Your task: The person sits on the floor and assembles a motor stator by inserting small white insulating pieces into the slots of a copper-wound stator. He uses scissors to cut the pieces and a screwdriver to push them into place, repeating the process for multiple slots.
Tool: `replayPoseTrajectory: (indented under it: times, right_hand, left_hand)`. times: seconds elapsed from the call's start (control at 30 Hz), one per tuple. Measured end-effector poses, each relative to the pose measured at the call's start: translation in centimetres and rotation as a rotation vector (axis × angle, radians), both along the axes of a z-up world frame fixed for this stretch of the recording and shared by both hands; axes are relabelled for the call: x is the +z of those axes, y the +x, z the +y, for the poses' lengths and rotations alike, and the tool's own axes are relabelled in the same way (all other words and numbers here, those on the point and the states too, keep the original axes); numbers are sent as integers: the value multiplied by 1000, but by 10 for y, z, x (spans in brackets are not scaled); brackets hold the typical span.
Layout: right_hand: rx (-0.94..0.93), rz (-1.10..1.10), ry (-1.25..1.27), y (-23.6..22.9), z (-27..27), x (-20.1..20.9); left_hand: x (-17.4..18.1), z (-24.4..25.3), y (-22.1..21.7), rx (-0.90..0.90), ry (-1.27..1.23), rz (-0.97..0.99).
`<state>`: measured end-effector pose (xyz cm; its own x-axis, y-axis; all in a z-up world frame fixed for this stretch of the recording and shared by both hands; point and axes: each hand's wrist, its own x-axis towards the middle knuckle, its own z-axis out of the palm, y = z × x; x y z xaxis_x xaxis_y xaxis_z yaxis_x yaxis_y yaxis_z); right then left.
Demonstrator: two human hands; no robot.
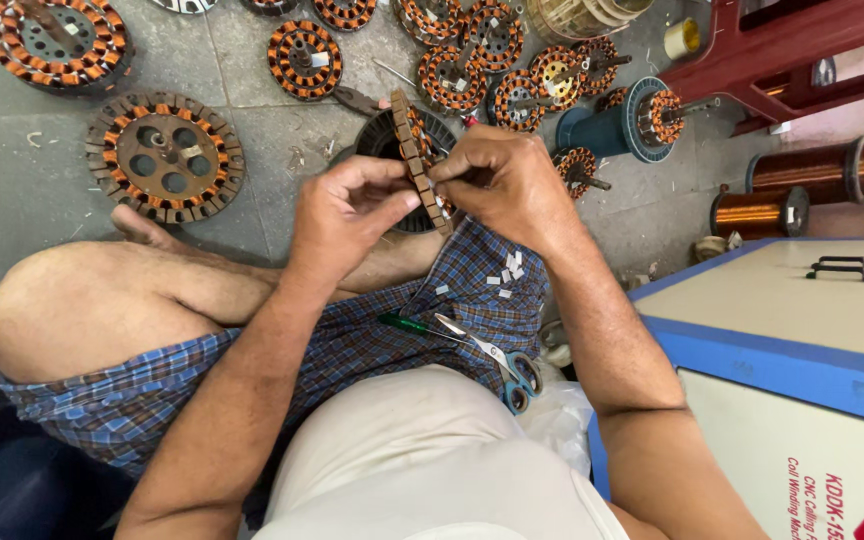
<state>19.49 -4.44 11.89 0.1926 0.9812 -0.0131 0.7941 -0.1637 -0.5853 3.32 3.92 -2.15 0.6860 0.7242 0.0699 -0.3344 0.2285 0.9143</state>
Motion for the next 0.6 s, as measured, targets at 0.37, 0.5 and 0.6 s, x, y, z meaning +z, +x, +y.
replayPoseTrajectory:
  times: [0.37, 0.5, 0.6]
  right_hand:
    - [65, 105, -71, 6, 7, -6]
    - [-138, 466, -208, 12, 4, -7]
    - [-71, 527, -164, 18, 0, -8]
  left_hand:
    - [-7, -3, 1, 48, -9, 6]
    - [-10, -8, 1, 26, -79, -40]
    - [-11, -6, 2, 28, -69, -77]
